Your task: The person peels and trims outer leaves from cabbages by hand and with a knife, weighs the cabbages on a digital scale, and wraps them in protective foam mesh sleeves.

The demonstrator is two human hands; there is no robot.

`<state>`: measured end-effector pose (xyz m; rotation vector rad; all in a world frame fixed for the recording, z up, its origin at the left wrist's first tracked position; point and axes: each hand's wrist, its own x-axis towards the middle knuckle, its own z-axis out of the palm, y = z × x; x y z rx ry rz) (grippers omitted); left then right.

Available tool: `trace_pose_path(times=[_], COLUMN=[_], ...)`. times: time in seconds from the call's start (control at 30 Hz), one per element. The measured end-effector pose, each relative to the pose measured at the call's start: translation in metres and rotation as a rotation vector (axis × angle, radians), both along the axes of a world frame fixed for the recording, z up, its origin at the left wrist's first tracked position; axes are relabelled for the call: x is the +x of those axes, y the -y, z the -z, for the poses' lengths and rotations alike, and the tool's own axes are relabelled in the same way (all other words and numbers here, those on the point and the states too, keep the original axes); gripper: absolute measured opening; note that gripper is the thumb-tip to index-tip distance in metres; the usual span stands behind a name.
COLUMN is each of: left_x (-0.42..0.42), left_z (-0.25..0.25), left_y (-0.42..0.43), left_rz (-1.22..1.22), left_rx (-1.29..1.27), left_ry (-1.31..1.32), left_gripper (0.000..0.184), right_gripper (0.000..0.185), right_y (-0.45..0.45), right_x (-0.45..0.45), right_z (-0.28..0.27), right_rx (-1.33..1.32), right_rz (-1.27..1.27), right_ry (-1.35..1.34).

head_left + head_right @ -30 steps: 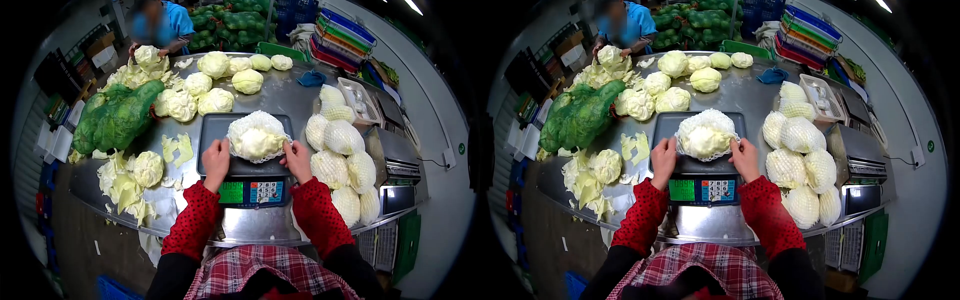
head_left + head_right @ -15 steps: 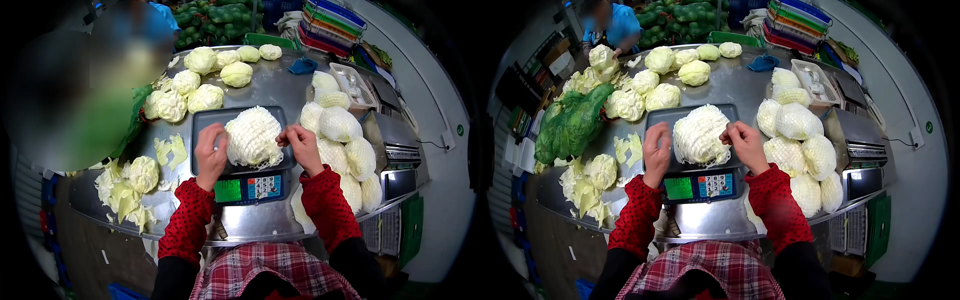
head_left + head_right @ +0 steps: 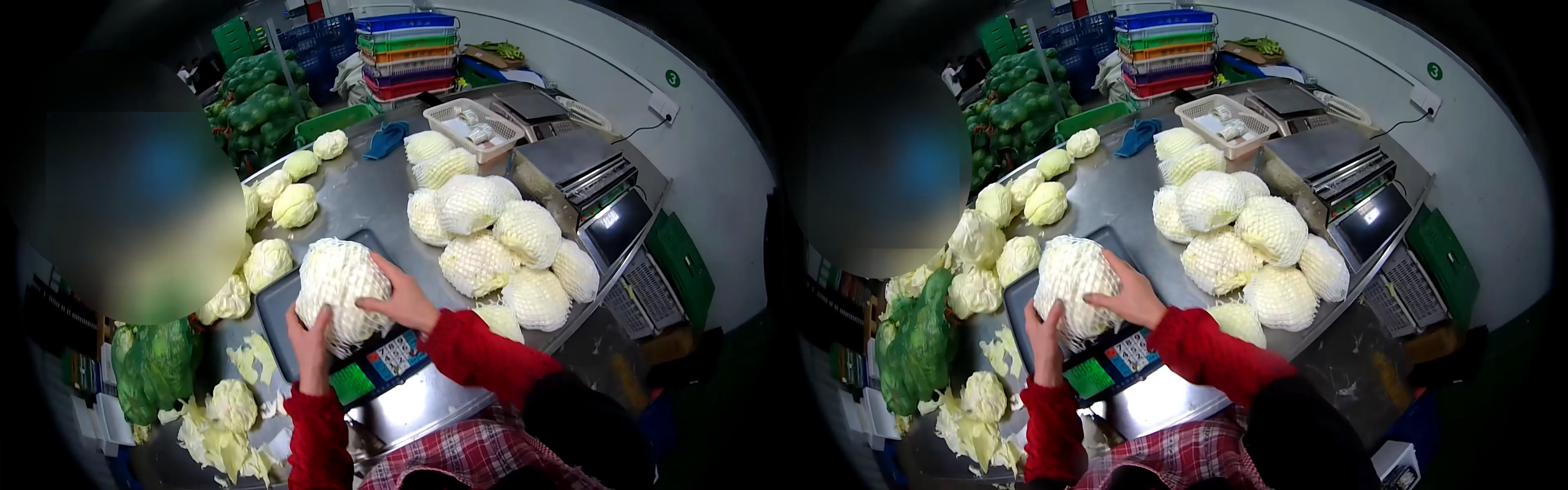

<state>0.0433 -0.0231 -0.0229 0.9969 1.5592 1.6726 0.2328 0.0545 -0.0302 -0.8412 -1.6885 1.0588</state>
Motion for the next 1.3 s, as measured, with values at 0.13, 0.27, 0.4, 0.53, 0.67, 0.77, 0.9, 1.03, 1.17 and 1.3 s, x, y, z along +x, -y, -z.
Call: trace_pose_path(times=[0.13, 0.27, 0.4, 0.53, 0.67, 0.77, 0.9, 1.03, 1.17, 1.3], left_x=[0.07, 0.107, 0.09, -0.013, -0.129, -0.175, -0.204, -0.23, -0.228, -0.22], left_z=[-0.072, -0.085, -0.055, -0.025, 0.009, 0.02, -0.013, -0.016, -0.012, -0.01], left_y=[-0.006, -0.026, -0.019, -0.023, -0.076, -0.123, -0.177, -0.2, -0.201, -0.189], left_rz=[0.221, 0.551, 0.42, -0.05, -0.373, -0.421, -0.52, -0.449, -0.27, -0.194], left_rx=[0.156, 0.342, 0.267, -0.012, -0.104, -0.156, -0.371, -0.48, -0.501, -0.285], left_ry=[0.101, 0.006, -0.388, -0.42, -1.098, -1.373, -1.346, -1.473, -1.541, -1.625], left_gripper=[0.076, 0.08, 0.053, 0.059, 0.081, 0.093, 0.089, 0.077, 0.07, 0.058], right_gripper=[0.081, 0.051, 0.052, 0.049, 0.057, 0.074, 0.068, 0.048, 0.045, 0.045], right_y=[0.004, -0.078, -0.156, -0.213, -0.213, -0.198, -0.168, -0.105, -0.07, -0.057], right_x=[0.048, 0.137, 0.215, 0.294, 0.306, 0.312, 0.329, 0.296, 0.281, 0.236], right_z=[-0.066, -0.065, -0.068, -0.02, -0.002, -0.013, -0.004, -0.011, -0.005, -0.016], right_rx=[0.001, -0.335, -0.459, -0.578, -0.759, -0.785, -0.503, -0.088, -0.005, -0.092], right_rz=[0.134, -0.09, 0.246, 0.274, 0.548, 0.57, 0.805, 0.903, 0.883, 0.724], right_ry=[-0.133, -0.441, -0.693, -0.66, -0.649, -0.415, 0.115, 0.274, 0.341, 0.279])
